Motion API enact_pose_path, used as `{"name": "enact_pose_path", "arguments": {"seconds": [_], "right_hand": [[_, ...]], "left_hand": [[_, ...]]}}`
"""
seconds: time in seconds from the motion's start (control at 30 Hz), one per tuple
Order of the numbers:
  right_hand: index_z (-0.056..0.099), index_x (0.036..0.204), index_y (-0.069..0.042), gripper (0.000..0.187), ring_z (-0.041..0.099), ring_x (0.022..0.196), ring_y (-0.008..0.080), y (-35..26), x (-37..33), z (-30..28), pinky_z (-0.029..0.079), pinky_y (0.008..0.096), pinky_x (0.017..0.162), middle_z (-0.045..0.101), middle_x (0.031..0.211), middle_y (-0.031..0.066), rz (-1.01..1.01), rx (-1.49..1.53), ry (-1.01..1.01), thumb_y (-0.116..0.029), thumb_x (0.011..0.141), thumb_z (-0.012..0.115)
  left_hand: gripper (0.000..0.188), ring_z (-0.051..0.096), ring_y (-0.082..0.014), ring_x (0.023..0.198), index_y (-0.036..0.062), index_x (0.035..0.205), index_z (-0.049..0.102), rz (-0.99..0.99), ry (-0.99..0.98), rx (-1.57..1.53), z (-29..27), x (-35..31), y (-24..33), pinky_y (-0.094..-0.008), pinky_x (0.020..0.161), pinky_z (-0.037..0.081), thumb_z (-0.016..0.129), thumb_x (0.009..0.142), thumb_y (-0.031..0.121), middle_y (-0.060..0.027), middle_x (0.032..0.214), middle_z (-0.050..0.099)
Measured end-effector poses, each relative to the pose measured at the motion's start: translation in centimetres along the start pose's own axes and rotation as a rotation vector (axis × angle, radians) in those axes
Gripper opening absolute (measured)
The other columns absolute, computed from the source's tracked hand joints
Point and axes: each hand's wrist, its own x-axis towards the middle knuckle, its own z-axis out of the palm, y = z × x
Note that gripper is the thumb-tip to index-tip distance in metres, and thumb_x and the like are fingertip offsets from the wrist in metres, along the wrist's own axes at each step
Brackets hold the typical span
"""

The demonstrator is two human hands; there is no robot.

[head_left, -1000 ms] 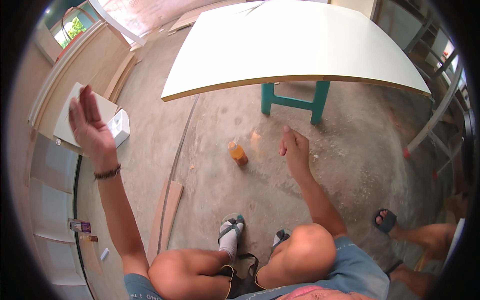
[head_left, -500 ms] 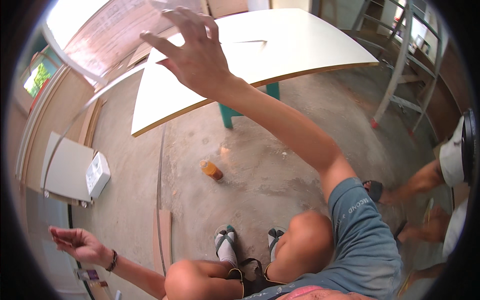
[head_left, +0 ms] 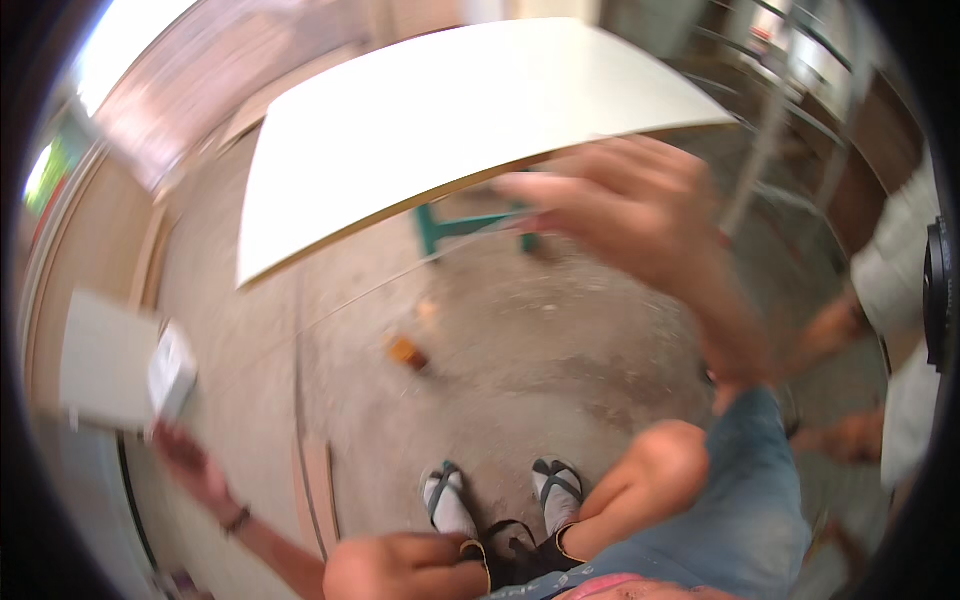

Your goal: The person sands a curved wooden piece using a sanding block and a metal ruler, and applies a white edging strip to the side of a white board.

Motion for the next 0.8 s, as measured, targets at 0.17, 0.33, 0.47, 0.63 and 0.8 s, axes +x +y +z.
{"name": "enact_pose_path", "arguments": {"seconds": [0.17, 0.33, 0.47, 0.63, 0.8], "right_hand": [[0.072, 0.115, -0.010, 0.033, 0.057, 0.062, 0.0225, 0.3, -8.9, -4.5, 0.046, 0.0359, 0.056, 0.060, 0.077, 0.0097, 0.478, 0.101, -0.511, -0.007, 0.083, 0.079], [0.070, 0.121, -0.004, 0.025, 0.052, 0.063, 0.0143, -0.5, -10.4, -3.9, 0.043, 0.0311, 0.057, 0.059, 0.079, 0.0085, 0.580, 0.302, -0.594, -0.009, 0.096, 0.069], [0.070, 0.117, 0.000, 0.020, 0.052, 0.065, 0.0133, 1.4, -10.8, -1.9, 0.043, 0.0302, 0.058, 0.058, 0.079, 0.0079, 0.490, 0.315, -0.582, -0.011, 0.103, 0.062], [0.071, 0.112, -0.002, 0.016, 0.050, 0.063, 0.0158, 2.1, -11.3, -0.3, 0.043, 0.0298, 0.059, 0.061, 0.081, 0.0087, 0.505, 0.213, -0.501, -0.011, 0.102, 0.064], [0.071, 0.110, -0.002, 0.013, 0.048, 0.060, 0.0157, 1.6, -12.2, 0.4, 0.040, 0.0301, 0.055, 0.060, 0.080, 0.0087, 0.433, 0.153, -0.491, -0.008, 0.100, 0.065]], "left_hand": [[0.023, 0.068, -0.0132, 0.111, 0.0084, 0.120, 0.072, -0.401, 0.189, 0.029, 16.7, -0.5, -12.6, -0.0277, 0.101, 0.053, 0.061, 0.104, 0.022, -0.0059, 0.119, 0.074], [0.031, 0.070, -0.0229, 0.108, 0.0020, 0.118, 0.068, -0.482, 0.149, 0.038, 23.8, -1.2, -13.9, -0.0357, 0.099, 0.058, 0.069, 0.100, 0.027, -0.0144, 0.114, 0.072], [0.034, 0.073, -0.0257, 0.101, -0.0033, 0.116, 0.067, -0.487, 0.208, -0.025, 25.7, -0.3, -16.4, -0.0361, 0.093, 0.062, 0.073, 0.098, 0.025, -0.0169, 0.109, 0.072], [0.043, 0.074, -0.0241, 0.094, -0.0058, 0.118, 0.063, -0.423, 0.235, -0.088, 26.9, 0.7, -18.2, -0.0363, 0.084, 0.066, 0.076, 0.095, 0.028, -0.0139, 0.096, 0.070], [0.057, 0.072, -0.0164, 0.078, -0.0036, 0.118, 0.058, -0.397, 0.250, -0.034, 25.2, 1.5, -19.2, -0.0316, 0.065, 0.065, 0.072, 0.096, 0.047, -0.0099, 0.083, 0.067]]}}
